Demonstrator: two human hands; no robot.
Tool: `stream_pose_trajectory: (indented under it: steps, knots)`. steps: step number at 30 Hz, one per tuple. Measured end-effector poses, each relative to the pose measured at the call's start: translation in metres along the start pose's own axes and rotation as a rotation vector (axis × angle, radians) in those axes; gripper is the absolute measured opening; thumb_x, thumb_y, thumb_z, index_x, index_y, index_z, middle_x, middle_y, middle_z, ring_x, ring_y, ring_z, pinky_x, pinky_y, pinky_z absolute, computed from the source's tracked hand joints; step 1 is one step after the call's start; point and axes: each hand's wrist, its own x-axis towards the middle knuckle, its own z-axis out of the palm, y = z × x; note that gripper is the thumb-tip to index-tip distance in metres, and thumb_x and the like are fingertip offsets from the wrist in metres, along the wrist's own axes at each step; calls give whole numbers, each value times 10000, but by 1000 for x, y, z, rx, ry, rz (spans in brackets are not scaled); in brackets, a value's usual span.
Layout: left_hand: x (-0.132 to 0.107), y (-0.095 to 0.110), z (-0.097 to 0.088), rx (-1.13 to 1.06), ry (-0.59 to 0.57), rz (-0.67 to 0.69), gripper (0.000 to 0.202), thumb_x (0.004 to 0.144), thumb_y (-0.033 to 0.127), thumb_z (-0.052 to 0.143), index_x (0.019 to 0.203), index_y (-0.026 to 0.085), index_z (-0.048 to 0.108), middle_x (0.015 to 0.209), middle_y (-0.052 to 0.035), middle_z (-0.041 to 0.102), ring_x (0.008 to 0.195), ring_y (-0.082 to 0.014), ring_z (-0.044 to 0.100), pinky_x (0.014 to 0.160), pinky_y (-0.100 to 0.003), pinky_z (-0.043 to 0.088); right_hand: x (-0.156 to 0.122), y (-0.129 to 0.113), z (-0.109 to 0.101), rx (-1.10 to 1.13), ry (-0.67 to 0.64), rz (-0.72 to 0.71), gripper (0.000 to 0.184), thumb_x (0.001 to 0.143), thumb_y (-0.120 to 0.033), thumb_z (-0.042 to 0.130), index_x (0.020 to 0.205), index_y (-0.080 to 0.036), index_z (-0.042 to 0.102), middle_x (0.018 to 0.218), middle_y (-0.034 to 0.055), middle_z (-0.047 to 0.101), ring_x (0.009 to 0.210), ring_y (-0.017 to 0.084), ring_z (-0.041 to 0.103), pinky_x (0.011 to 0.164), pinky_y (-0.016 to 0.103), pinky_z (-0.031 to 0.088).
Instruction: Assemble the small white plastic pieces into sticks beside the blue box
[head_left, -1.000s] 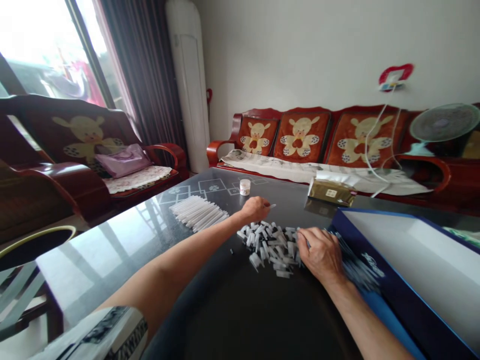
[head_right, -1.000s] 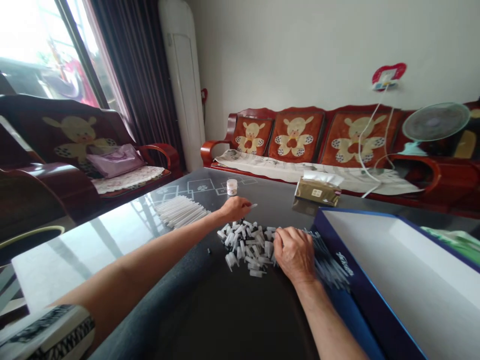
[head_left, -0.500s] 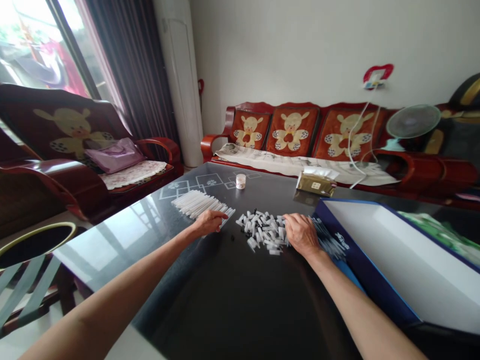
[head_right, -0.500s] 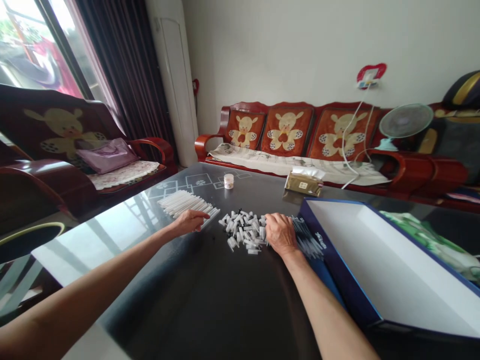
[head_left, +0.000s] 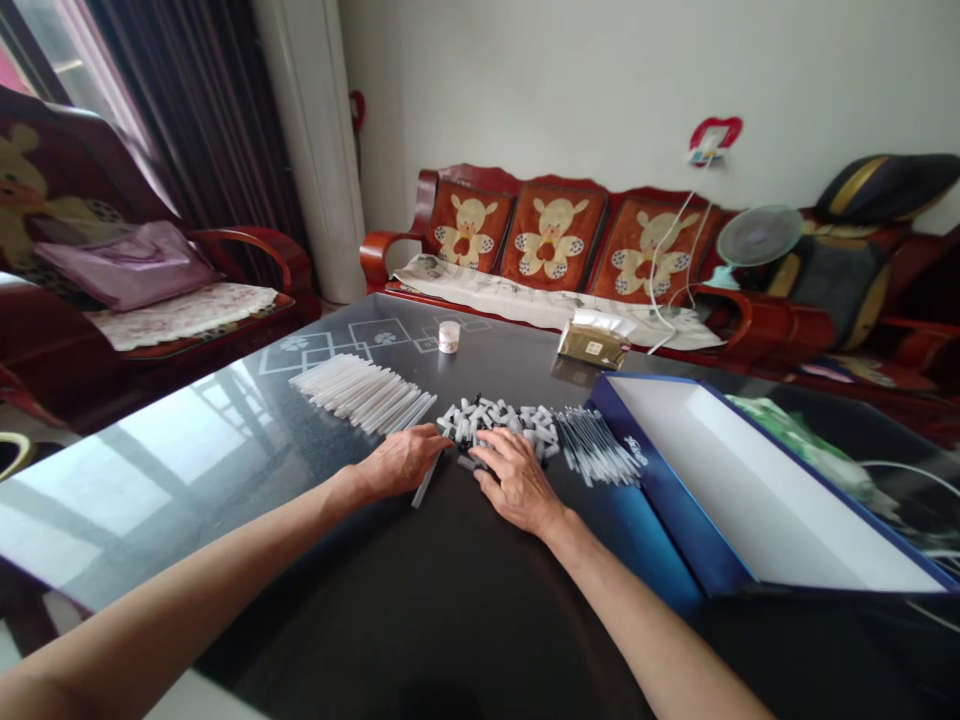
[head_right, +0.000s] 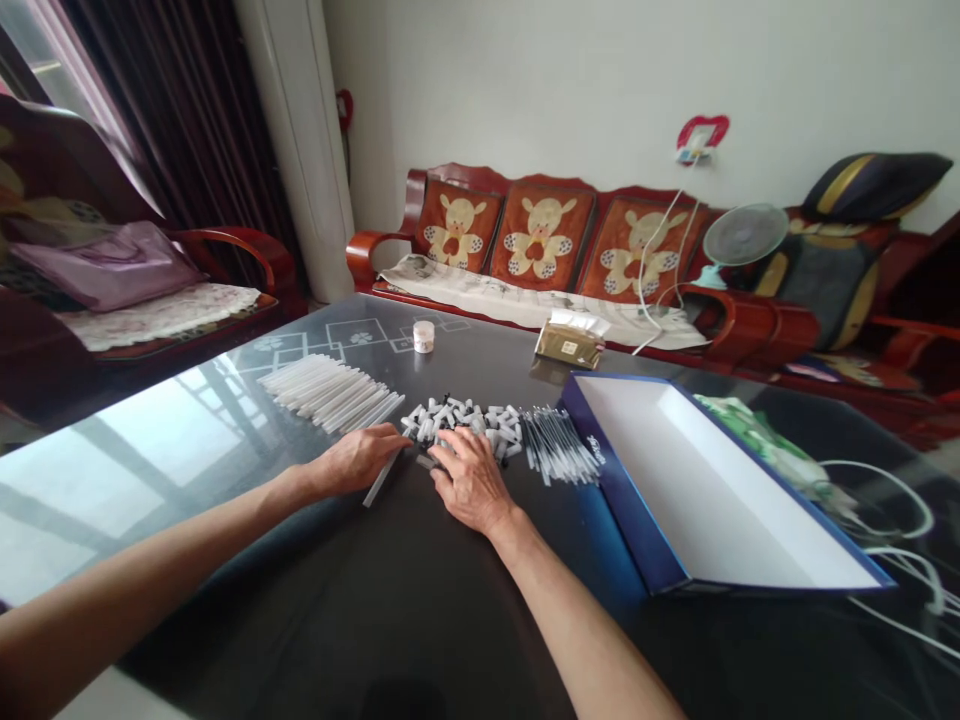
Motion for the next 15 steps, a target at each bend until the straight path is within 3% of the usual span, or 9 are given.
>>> stream_pose_trajectory:
  steps: [6, 11, 15]
  knots:
    - [25, 6, 2, 92, -59, 76, 316, 903, 157, 330, 1074, 184, 594, 854, -57, 555, 746, -149, 562, 683, -233, 469, 5, 11, 5, 45, 41, 37, 318, 812, -132, 513, 1097, -221, 621, 1206, 83, 585, 1177, 247, 467, 995, 462, 379]
    - [24, 6, 10, 95, 24, 49, 297, 929, 204, 323, 1088, 177, 572, 870, -58, 552, 791, -157, 565, 674, -234, 465, 2, 7, 4, 42, 141, 30, 343, 805, -115, 473, 1110, -189, 612, 1214, 97, 576, 1197, 244, 449, 1030, 448, 359]
    - [19, 4, 15, 88, 93, 54, 290, 949, 240, 317, 1095, 187, 562, 874, -50, 551, 810, -148, 561, 678, -221, 463, -1, 6, -2, 117, 194, -25, 360, 814, -113, 422, 1126, -184, 586, 1083, 91, 611, 1075, 227, 528, 981, 432, 398]
